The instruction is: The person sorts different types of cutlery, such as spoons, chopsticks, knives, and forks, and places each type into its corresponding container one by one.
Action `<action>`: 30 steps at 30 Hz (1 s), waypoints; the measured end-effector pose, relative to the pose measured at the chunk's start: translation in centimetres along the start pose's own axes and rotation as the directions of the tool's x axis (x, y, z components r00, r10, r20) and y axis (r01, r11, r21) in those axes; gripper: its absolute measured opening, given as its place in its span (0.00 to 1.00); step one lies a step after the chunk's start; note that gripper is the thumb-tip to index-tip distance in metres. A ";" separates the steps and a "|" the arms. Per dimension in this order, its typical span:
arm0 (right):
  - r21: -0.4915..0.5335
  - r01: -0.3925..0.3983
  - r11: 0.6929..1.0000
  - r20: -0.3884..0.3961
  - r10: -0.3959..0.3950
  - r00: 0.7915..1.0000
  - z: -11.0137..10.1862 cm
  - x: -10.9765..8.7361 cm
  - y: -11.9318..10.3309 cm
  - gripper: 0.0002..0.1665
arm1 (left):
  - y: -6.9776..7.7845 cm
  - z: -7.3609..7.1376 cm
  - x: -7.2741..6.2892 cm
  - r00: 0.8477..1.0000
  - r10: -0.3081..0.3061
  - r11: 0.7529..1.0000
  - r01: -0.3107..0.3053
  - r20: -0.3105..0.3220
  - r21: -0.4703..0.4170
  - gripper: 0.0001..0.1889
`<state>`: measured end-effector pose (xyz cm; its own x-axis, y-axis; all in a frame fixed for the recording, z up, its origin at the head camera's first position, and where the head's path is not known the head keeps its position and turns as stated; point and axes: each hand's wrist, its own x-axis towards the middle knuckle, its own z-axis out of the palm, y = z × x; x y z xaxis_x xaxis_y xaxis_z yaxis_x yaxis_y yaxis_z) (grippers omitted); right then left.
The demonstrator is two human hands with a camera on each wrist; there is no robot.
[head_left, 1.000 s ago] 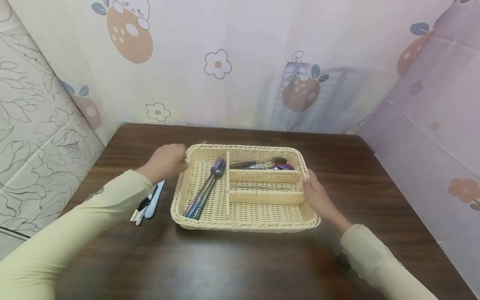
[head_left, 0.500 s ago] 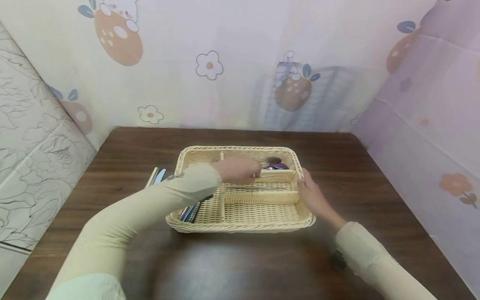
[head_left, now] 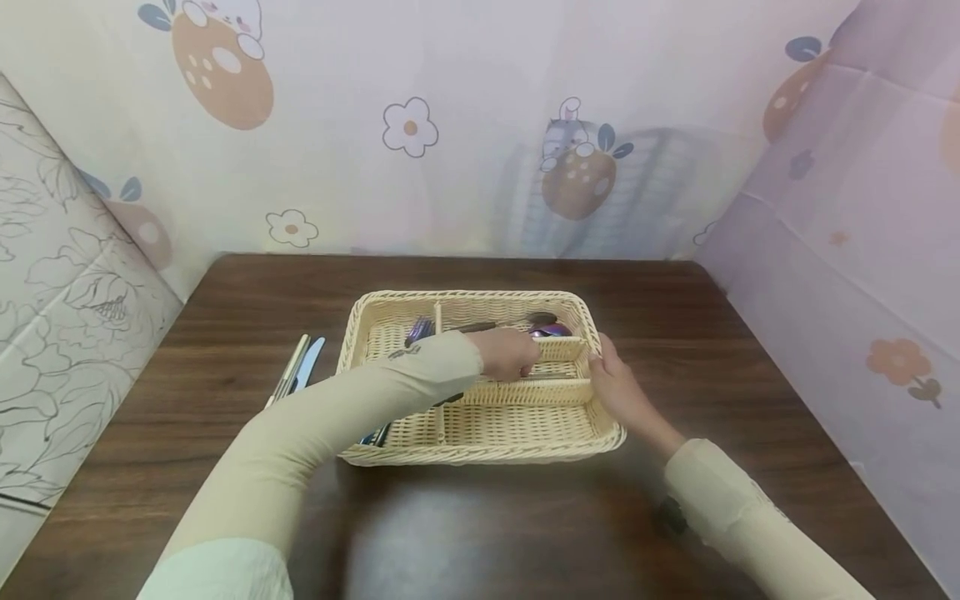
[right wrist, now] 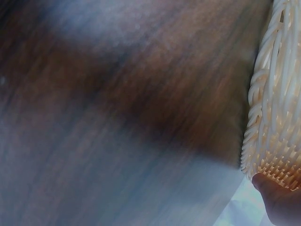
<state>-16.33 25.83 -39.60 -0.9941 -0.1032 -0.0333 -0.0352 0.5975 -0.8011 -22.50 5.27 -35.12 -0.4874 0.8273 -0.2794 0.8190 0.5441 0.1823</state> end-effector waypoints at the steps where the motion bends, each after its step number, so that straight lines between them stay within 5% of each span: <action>1: 0.003 0.001 1.000 0.000 -0.001 1.000 0.0 0.0 0.0 0.30 | -0.1 0.0 0.1 1.000 -0.001 1.000 0.001 0.003 0.002 0.17; 15: 0.028 -0.016 0.999 0.019 0.016 1.000 0.0 0.0 -0.1 0.30 | 0.2 0.0 0.6 0.995 -0.026 1.000 0.026 0.097 0.002 0.18; 30: 0.034 0.000 0.999 0.042 -0.002 0.999 -0.1 -0.3 -0.1 0.31 | 0.3 0.4 1.1 0.998 -0.009 0.996 0.004 0.059 0.086 0.22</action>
<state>-16.09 25.91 -39.46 -0.9888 -0.1379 -0.0572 -0.0320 0.5699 -0.8211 -22.65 6.29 -35.70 -0.4758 0.8128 -0.3361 0.8404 0.5329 0.0992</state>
